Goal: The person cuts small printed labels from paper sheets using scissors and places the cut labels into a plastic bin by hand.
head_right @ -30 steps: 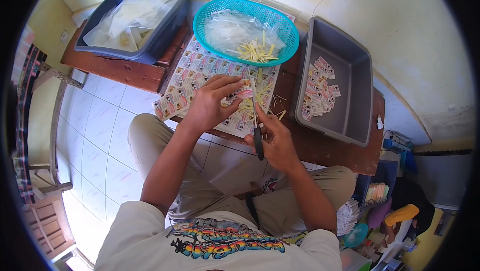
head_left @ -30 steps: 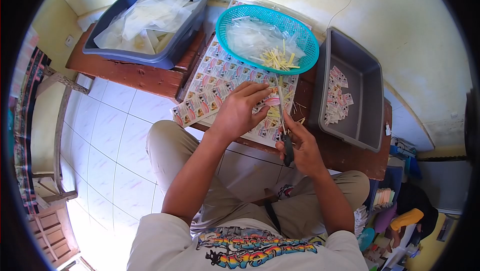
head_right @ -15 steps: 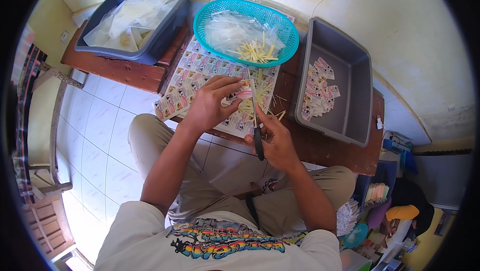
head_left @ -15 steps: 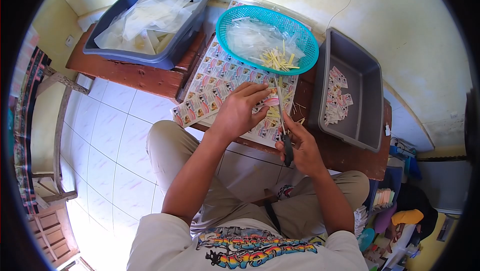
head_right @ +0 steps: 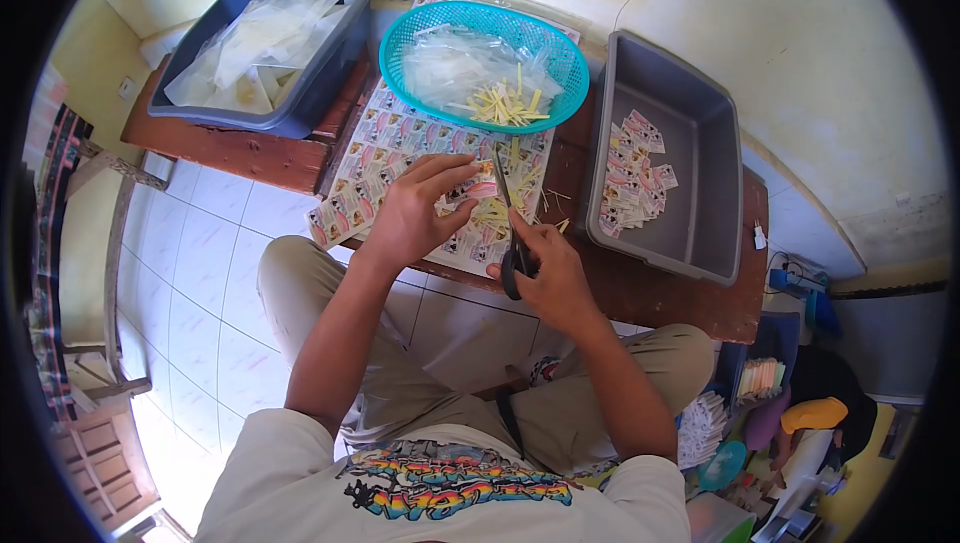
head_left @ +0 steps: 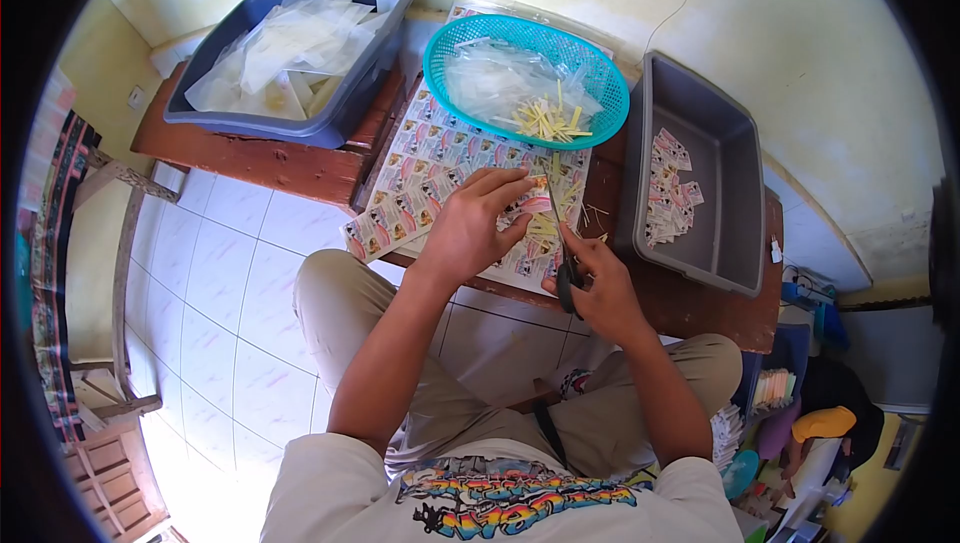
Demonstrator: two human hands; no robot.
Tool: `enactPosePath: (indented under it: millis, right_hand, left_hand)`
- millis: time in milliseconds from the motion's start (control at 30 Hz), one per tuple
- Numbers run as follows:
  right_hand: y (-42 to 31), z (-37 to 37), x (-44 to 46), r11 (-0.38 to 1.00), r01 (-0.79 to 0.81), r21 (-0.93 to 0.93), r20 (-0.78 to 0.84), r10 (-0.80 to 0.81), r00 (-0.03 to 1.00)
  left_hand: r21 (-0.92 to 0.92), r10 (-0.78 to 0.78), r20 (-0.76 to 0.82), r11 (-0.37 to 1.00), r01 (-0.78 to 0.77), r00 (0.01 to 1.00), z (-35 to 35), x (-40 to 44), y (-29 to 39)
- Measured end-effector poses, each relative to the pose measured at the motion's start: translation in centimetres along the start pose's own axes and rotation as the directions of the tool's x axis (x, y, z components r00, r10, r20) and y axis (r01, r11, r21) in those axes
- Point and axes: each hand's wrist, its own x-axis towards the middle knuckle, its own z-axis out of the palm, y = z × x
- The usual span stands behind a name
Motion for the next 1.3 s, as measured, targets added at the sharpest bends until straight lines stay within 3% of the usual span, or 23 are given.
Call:
enactPosePath:
  millis: [200, 800, 1033, 1100, 1133, 1200, 1233, 1300]
  right_hand:
    - [2.1, 1.7, 0.6, 0.963, 0.100, -0.250, -0.073, -0.122, 0.990]
    - [0.1, 3.0, 1.7, 0.830, -0.043, -0.556, -0.035, 0.029, 0.999]
    - [0.0, 1.6, 1.4, 0.814, 0.022, -0.581, -0.031, -0.049, 0.998]
    - [0.1, 0.7, 1.9, 0.930, 0.071, -0.360, -0.179, -0.144, 0.973]
    - [0.2, 0.5, 2.3, 0.931, 0.069, -0.359, -0.182, -0.142, 0.973]
    - [0.6, 0.0, 2.9, 0.946, 0.302, -0.120, -0.373, -0.325, 0.869]
    - [0.1, -0.3, 2.8, 0.947, 0.299, -0.119, -0.377, -0.322, 0.868]
    - [-1.5, -1.0, 2.4, 0.974, 0.148, 0.170, -0.296, -0.093, 0.951]
  left_hand:
    - [-0.027, -0.027, 0.002, 0.999, 0.027, 1.000, -0.1, -0.1, 0.2]
    - [-0.019, 0.058, 0.067, 0.998, -0.056, 0.996, -0.5, 0.0, 0.7]
    - [-0.075, 0.054, 0.118, 0.996, -0.045, 0.992, -0.4, 0.3, 1.5]
    - [-0.095, 0.066, 0.138, 0.994, -0.053, 0.988, -0.3, 0.3, 1.6]
    - [-0.115, 0.078, 0.156, 0.992, -0.060, 0.985, -0.2, 0.3, 1.6]
    - [-0.121, 0.096, 0.183, 0.990, -0.074, 0.978, -0.1, 0.3, 1.8]
    - [-0.126, 0.111, 0.208, 0.988, -0.086, 0.972, -0.1, 0.3, 1.9]
    - [-0.158, 0.106, 0.238, 0.985, -0.069, 0.965, 0.0, 0.3, 2.5]
